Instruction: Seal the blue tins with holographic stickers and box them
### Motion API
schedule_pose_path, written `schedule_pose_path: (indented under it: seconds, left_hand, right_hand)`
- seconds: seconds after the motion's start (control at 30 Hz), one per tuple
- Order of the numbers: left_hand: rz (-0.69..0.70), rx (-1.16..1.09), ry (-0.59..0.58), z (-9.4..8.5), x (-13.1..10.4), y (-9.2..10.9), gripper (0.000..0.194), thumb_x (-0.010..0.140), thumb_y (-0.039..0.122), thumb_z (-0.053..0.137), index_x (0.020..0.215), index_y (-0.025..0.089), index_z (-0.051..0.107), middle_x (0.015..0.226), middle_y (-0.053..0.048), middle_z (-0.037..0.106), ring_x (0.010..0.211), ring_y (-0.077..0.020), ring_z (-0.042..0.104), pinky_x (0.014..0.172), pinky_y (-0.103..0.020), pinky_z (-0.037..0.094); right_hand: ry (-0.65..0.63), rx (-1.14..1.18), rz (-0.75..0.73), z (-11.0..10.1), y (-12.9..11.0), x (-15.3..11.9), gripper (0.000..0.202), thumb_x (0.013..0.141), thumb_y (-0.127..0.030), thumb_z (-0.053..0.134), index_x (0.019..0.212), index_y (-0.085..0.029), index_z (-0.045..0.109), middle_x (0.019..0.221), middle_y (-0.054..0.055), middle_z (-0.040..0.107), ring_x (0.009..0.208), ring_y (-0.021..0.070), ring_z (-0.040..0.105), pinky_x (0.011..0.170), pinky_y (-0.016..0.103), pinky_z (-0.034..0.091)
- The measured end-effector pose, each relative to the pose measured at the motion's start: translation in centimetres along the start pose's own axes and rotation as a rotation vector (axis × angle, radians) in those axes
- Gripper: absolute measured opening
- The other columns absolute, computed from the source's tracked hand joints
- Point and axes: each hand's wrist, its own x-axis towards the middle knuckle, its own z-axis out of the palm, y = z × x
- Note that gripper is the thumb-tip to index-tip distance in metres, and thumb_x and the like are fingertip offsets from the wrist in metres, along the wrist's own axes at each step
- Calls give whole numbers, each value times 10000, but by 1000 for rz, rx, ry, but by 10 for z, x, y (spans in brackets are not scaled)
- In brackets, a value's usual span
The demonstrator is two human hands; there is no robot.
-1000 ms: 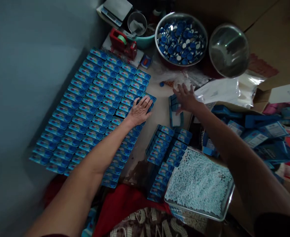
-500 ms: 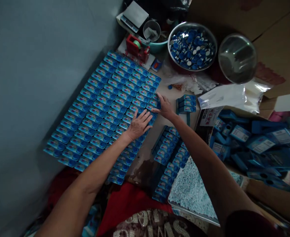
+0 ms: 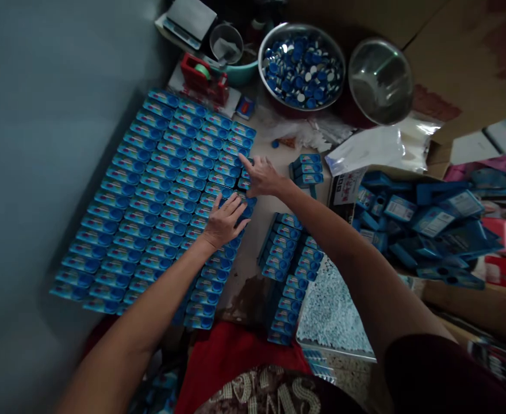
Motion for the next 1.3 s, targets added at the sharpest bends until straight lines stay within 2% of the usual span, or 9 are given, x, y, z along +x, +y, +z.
schedule_pose_path:
  seconds: [0.17,0.33,0.5,0.67,0.8,0.9,1.03,1.13,1.3]
  left_hand:
    - [-12,19,8,5,-3,0,445,1058,418,563,1427,203,687,1516,-171,656,1516,-348,529,1352,-642,174]
    - [-49,46,-17,1,-2,2,435,1067,433,536,1402,214,708,1514,-170,657,1495,-358,553,1340,-684,130]
    - [-93,77,-36,-2,11,15,412,1028,358,571,1404,261,709,1570,-132,618,1587,-388,417,1336,-702,123]
    - [-211,-19,-167,44,76,52,463,984,275,589,1441,289,665,1547,-111,631,1496,-345,527,1248,-524,412]
    - [-441,-208,-392,98,140,80,531,968,338,639,1472,176,609,1398,-171,718,1335,-332,665,1087,-413,532]
    - [-632,-358,-463,124,166,92,709,932,387,709,1559,137,492,1384,-188,725,1316,-334,684,1034,-378,546]
    - [-719,-429,-364,132,181,99,660,1004,444,637,1571,171,437,1398,-178,719,1355,-314,665,1062,-362,520]
    - [-650,-456,-314,128,195,99,545,1007,425,643,1470,170,510,1379,-188,721,1334,-327,675,1061,-373,523]
    - [-486,-412,-273,116,227,79,453,924,172,669,1372,130,612,1361,-206,723,1328,-356,664,1110,-415,501]
  right_hand:
    - [25,42,17,18,11,9,1284,707,-320,851,1740,-142,110,1473,262,488,1267,433,496,1082,532,402]
    - [221,81,78,33,20,3,1213,723,-360,836,1733,-193,187,1446,221,501,1284,416,477,1090,540,401]
    - [376,77,71,7,73,-84,1319,713,-534,862,1754,-255,103,1604,202,362,1425,481,364,1164,661,341]
    - [259,19,-44,-9,126,-184,1216,723,-505,859,1731,-229,237,1590,207,414,1404,469,426,1166,650,380]
    - [216,-45,-31,7,144,-192,1123,718,-480,862,1676,-188,353,1534,226,476,1356,455,475,1129,620,421]
    - [229,-60,-32,13,145,-187,1114,709,-484,861,1665,-190,371,1542,220,476,1361,460,466,1132,611,412]
    - [211,-67,-58,4,135,-202,1091,729,-472,837,1677,-231,353,1533,200,491,1360,464,463,1131,620,401]
    - [230,-72,11,2,129,-213,1072,730,-467,828,1668,-218,371,1518,206,490,1343,457,480,1125,614,420]
    - [280,-9,125,15,129,-202,1092,752,-560,787,1682,-200,342,1510,211,475,1348,456,484,1145,615,434]
